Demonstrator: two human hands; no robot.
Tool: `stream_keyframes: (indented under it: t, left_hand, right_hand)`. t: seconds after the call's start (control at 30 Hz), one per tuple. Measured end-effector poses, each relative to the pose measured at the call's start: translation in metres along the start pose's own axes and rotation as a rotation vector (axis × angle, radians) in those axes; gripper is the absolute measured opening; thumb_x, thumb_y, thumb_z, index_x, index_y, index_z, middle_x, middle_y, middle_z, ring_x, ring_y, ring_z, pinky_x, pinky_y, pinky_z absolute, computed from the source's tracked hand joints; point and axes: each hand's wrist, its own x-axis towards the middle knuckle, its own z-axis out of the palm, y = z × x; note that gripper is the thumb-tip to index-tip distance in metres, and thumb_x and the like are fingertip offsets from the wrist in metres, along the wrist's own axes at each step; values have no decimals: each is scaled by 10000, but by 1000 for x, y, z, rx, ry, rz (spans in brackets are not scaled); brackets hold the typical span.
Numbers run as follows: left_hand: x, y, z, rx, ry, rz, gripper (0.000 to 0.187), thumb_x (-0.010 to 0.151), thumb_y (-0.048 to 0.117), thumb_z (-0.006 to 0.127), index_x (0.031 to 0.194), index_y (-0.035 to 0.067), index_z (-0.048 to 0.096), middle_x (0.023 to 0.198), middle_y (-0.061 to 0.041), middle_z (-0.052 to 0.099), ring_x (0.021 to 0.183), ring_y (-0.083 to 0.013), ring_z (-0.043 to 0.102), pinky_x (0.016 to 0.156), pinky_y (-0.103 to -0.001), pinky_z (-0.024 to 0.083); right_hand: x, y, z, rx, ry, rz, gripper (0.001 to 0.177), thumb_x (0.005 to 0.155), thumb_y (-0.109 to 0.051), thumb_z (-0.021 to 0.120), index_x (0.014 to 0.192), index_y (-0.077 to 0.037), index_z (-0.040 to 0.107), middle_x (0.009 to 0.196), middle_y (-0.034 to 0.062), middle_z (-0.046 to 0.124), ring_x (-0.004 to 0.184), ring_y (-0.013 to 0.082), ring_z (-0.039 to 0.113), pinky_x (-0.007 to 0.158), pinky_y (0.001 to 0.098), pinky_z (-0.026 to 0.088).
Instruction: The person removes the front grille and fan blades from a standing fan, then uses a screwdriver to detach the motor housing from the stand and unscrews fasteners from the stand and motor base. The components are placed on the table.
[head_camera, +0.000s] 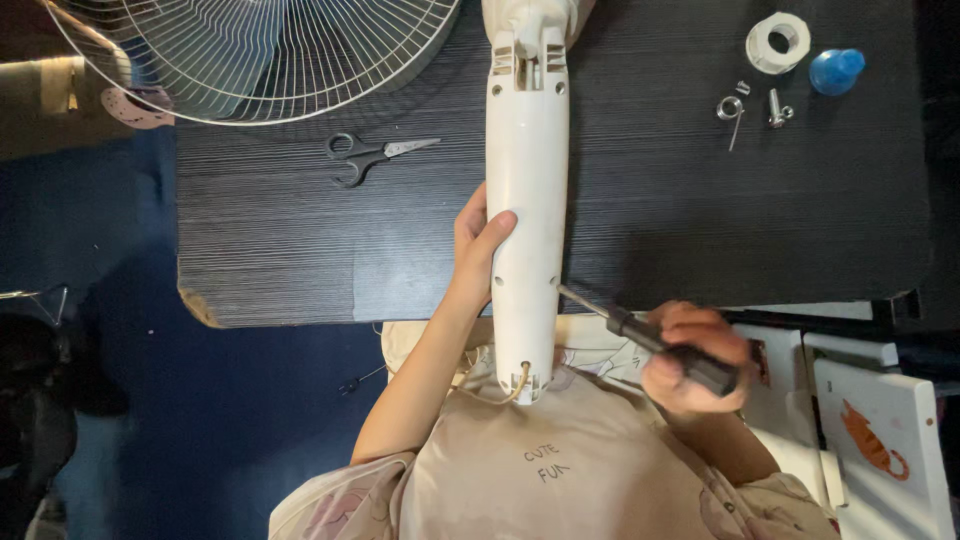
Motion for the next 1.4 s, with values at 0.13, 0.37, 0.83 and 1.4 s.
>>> stream_keyframes:
  t: [0.13,0.37,0.83,1.4]
  left_hand:
    - [-1,2,3,6,8,6,556,965,240,729,1402,-54,549,1215,-156,700,1054,-187,692,933,-338,575]
    - [-2,3,11,18,91,8,527,943,184,740,1373,-65,563,1188,-151,707,1029,-175,691,918,-328,573]
    - [-3,1,26,104,127,74,525,926,117,749,1372,-84,559,1211,-154,701,1077,-175,679,974,-327,553]
    - [-7,15,38,169,159,5,473,958,141,710,1363,-58,568,1182,-127,703,1053,-165,671,944,-317,548]
  right_hand:
    - [-8,-7,3,-126,-101,55,292,929,-140,708,926,100,540,742,156,616,605,235,660,488,366,584]
    - [16,-12,5,-173,-302,39,245,920,-81,723,914,74,534,736,144,637,569,209,666,472,317,572]
    - [57,-38,16,-567,-417,309,364,827,-106,888,740,-56,538,629,78,571,510,191,575,460,330,449]
    - [43,-21,17,-30,-459,211,733,869,-178,888,1340,-86,335,1159,182,633,976,267,697,739,352,619]
